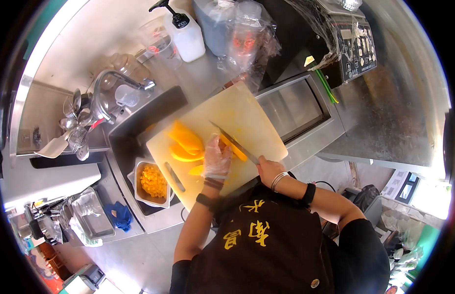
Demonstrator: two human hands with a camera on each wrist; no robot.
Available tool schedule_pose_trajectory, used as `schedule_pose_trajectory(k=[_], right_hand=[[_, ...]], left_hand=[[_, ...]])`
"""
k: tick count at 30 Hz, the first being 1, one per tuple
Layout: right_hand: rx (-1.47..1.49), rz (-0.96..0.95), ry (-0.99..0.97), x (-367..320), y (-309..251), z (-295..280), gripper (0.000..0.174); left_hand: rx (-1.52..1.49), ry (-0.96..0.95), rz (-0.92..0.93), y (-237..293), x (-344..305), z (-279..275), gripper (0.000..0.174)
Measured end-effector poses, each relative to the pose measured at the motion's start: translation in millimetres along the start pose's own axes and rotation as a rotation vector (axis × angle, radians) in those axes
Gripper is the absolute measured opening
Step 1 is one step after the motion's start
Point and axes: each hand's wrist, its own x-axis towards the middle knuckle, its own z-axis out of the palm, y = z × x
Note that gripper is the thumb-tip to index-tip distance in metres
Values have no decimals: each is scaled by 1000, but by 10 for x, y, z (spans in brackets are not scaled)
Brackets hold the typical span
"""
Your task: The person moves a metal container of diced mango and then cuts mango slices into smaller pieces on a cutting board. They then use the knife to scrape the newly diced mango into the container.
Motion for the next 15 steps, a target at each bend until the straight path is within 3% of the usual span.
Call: schedule_pose_trajectory(k=[8, 10, 15], right_hand=[[-34, 49, -52, 25, -21, 151, 17], [-42, 5, 21, 124, 42, 340, 20], [-21, 31, 65, 289, 20, 454, 20]], left_hand=[[68, -35, -22, 51, 8, -33, 38], [165, 50, 75, -47, -23, 19, 41], [186, 61, 133, -162, -29, 24, 41]])
